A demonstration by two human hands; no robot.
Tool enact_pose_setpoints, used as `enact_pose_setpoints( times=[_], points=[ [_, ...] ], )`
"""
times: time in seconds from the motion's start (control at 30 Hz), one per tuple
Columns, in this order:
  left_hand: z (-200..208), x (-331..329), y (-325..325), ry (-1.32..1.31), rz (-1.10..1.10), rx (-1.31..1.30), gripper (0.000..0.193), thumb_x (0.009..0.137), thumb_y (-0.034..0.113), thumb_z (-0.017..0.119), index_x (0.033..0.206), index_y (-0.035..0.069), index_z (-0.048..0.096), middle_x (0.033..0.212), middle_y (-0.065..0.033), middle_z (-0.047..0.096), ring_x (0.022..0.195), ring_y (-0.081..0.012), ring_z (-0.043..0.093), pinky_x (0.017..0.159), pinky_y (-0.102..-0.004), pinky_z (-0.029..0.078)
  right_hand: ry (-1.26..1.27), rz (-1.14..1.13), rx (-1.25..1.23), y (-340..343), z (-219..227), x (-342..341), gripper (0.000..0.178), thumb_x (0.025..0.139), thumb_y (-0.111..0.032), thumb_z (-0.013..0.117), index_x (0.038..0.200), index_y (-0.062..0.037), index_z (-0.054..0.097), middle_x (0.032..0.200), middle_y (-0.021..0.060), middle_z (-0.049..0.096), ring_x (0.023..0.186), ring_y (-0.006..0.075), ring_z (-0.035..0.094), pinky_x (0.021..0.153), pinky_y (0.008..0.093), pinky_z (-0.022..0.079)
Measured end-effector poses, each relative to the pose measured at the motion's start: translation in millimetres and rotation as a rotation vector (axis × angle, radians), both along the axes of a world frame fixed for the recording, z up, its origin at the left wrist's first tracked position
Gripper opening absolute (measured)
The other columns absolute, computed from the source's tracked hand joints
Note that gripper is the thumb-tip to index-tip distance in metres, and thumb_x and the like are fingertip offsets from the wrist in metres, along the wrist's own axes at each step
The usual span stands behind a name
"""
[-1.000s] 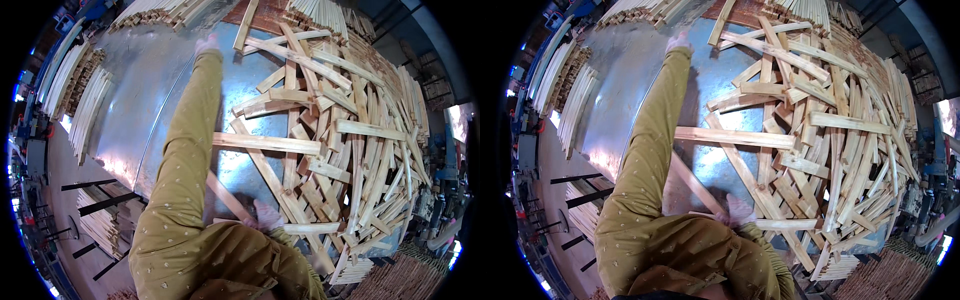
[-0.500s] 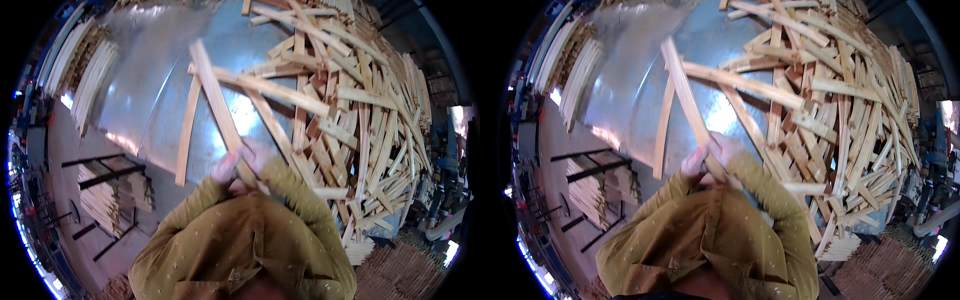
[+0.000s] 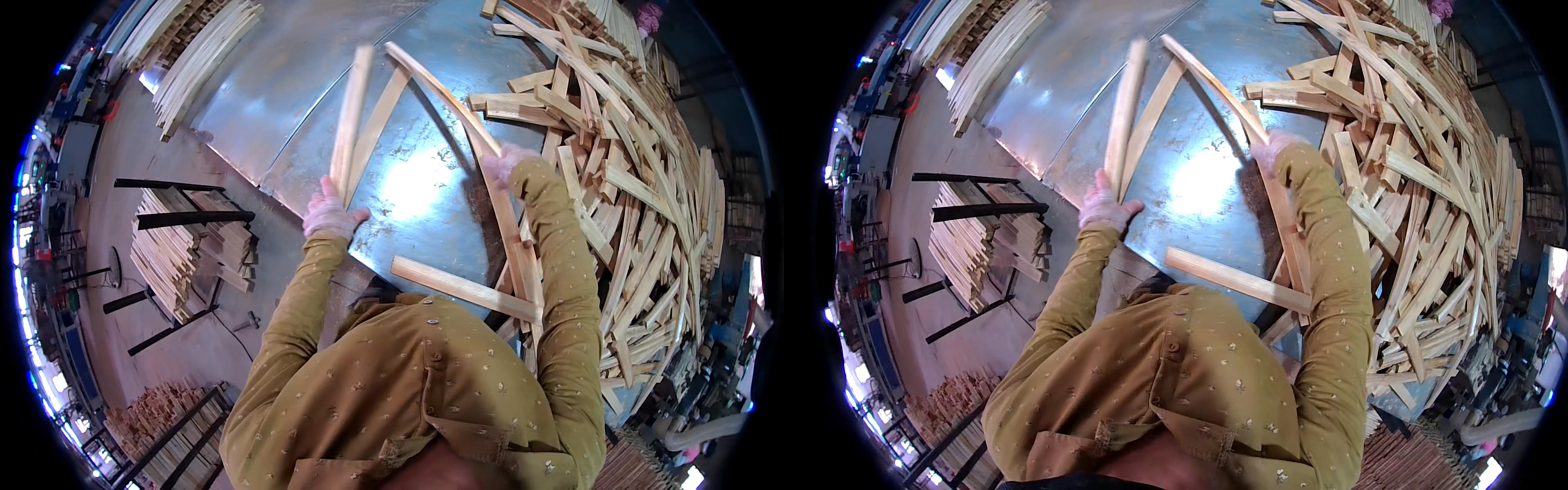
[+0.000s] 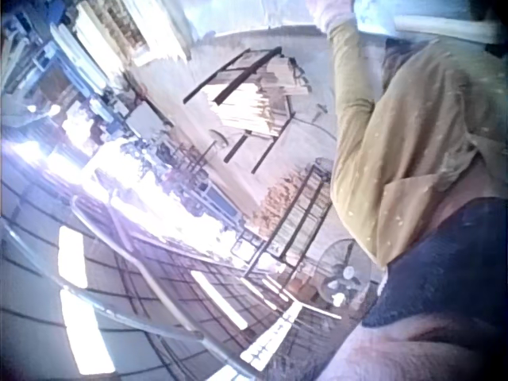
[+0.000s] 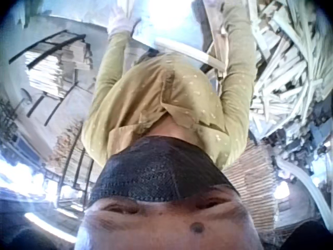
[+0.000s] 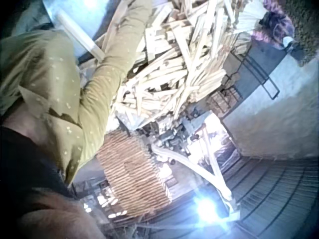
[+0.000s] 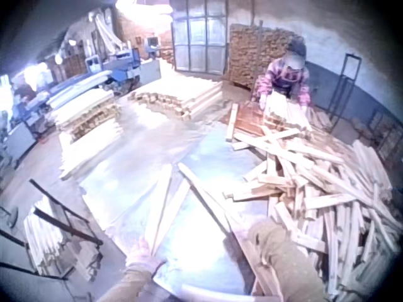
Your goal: The person sorts wooden planks on a metal table in a workshop. They pick up planks from a disorganized pile, inspect them, and place them into a neat stack on the left side of the table. The person handles the wood by hand, organizing the pieces into a uniform pile.
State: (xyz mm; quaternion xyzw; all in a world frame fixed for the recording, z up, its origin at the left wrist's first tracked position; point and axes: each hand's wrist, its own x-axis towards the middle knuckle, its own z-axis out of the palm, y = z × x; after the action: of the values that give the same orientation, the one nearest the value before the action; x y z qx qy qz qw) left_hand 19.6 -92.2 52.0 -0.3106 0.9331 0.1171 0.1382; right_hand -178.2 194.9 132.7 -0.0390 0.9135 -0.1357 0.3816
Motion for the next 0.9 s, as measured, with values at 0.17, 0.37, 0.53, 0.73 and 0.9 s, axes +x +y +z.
enact_pose_setpoints(
  times=[0.17, 0.37, 0.53, 0.73, 0.9],
  points=[
    [-39, 1, -19, 0.02, -0.042, 0.1, 0.102, 0.078, 0.043, 0.077, 0.154, 0.009, 0.019, 0.127, -0.0221, 0.057, 0.112, -0.0372, 0.059, 0.098, -0.0451, 0.046, -0.461, -0.659, -1.083, 2, -43, 80, 0.048, 0.094, -0.036, 0.065, 0.121, 0.002, 0.053, 0.088, 0.0123, 0.064, 0.072, 0.0186, 0.065, 0.058, 0.0289, 0.053],
    [-34, 3, -49, 0.293, 0.105, 0.879, 0.078, 0.085, 0.03, 0.074, 0.147, 0.003, 0.036, 0.123, -0.0167, 0.063, 0.11, -0.0251, 0.06, 0.095, -0.0344, 0.047, 0.177, -0.07, -0.292, 79, -38, 216, 0.072, 0.086, -0.043, 0.062, 0.143, -0.0053, 0.04, 0.116, 0.0265, 0.062, 0.109, 0.0412, 0.06, 0.096, 0.0469, 0.047],
    [-64, 1, -45, 0.247, 0.103, 0.736, 0.074, 0.086, 0.029, 0.074, 0.145, 0.002, 0.039, 0.124, -0.0171, 0.063, 0.11, -0.025, 0.061, 0.094, -0.0342, 0.048, 0.624, 0.489, 0.104, 128, -88, 288, 0.083, 0.079, -0.038, 0.072, 0.147, -0.0089, 0.032, 0.107, 0.018, 0.064, 0.099, 0.0379, 0.064, 0.086, 0.0487, 0.05],
    [-42, -1, -63, 0.257, 0.082, 0.366, 0.078, 0.088, 0.05, 0.066, 0.144, 0.002, 0.04, 0.129, -0.0245, 0.059, 0.123, -0.0351, 0.056, 0.102, -0.0383, 0.043, 0.619, 0.426, 0.04, 93, -50, 215, 0.073, 0.077, -0.02, 0.072, 0.141, -0.0075, 0.039, 0.098, 0.0164, 0.064, 0.082, 0.0346, 0.066, 0.07, 0.0485, 0.055],
    [-47, -11, -106, 0.181, 0.548, 1.08, 0.066, 0.088, 0.054, 0.065, 0.129, 0.002, 0.059, 0.109, -0.0148, 0.067, 0.096, -0.0231, 0.065, 0.086, -0.0338, 0.051, 0.475, 0.297, 0.072, 49, -22, 130, 0.074, 0.081, -0.023, 0.067, 0.148, -0.0087, 0.037, 0.139, 0.0217, 0.051, 0.121, 0.0376, 0.056, 0.107, 0.0393, 0.043]
  ],
)
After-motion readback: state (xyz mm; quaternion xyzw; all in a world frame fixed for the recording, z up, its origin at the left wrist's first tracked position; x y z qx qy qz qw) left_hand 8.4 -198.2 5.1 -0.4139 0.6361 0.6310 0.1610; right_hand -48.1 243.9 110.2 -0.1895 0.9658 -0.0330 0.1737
